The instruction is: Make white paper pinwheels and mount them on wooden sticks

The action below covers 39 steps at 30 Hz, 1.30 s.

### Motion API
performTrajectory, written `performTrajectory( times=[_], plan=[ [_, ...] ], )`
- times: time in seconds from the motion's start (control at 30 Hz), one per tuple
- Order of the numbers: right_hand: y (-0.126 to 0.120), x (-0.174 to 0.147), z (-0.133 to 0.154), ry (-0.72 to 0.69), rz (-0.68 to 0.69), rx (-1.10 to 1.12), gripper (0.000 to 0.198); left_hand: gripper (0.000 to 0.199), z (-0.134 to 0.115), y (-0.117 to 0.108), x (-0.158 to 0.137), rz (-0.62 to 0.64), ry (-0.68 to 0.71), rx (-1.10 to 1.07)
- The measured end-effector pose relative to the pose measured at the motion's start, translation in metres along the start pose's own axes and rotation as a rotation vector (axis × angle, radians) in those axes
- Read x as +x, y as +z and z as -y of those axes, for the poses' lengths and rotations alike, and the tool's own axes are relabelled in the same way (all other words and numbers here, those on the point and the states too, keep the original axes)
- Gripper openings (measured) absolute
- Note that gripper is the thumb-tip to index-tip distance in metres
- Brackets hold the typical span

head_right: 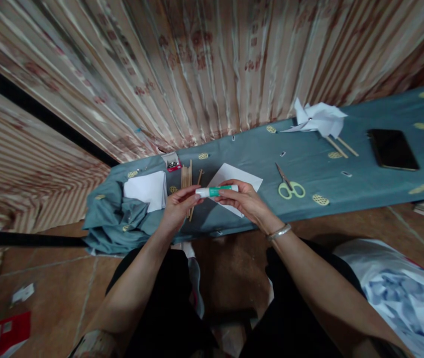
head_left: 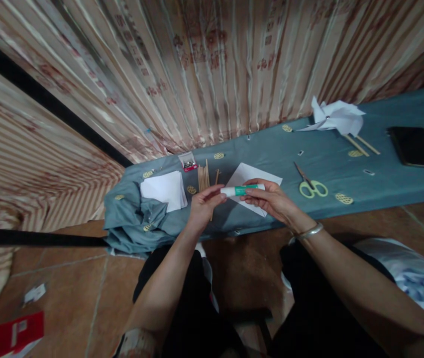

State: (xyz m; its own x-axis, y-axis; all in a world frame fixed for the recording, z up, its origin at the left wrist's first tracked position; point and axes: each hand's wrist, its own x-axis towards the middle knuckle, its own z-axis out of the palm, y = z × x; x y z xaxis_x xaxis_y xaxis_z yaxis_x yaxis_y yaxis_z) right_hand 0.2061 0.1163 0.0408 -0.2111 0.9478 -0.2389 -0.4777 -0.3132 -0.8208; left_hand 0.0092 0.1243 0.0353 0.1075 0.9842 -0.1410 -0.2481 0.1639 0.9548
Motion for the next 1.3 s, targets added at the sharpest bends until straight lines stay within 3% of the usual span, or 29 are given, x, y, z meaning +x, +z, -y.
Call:
performTrajectory(
  times=[0.43,0.53,0.63,0.77,0.87,1.0,1.2,1.3],
  plan=[
    [0.019,0.001,-0.024,0.106,0.084,-0.121,0.034,0.032,0.007,-0.02,-0.005,0.092,0.11,0.412],
    [0.018,0.001,-0.019,0.065,0.061,-0.182,0.038,0.031,0.001,-0.036,0.001,-0.042,0.136,0.447],
    [0.013,0.001,-0.012,0.012,0.016,-0.232,0.041,0.028,-0.008,-0.06,0.011,-0.327,0.239,0.547],
    [0.005,0.001,-0.006,-0.026,-0.009,-0.25,0.04,0.031,-0.017,-0.089,0.018,-0.494,0.217,0.947],
    [0.002,0.0,-0.002,-0.045,-0.018,-0.249,0.041,0.031,-0.018,-0.095,0.015,-0.434,0.252,1.268],
    [-0.004,-0.002,0.009,-0.074,-0.061,-0.239,0.039,0.031,-0.018,-0.083,0.009,-0.319,0.265,1.523],
    [-0.018,-0.008,0.03,-0.126,-0.144,-0.22,0.037,0.031,-0.017,-0.072,0.008,-0.246,0.186,1.626],
    [-0.032,-0.01,0.033,-0.172,-0.187,-0.25,0.036,0.032,-0.021,-0.073,0.007,-0.246,0.231,1.64]
  ],
)
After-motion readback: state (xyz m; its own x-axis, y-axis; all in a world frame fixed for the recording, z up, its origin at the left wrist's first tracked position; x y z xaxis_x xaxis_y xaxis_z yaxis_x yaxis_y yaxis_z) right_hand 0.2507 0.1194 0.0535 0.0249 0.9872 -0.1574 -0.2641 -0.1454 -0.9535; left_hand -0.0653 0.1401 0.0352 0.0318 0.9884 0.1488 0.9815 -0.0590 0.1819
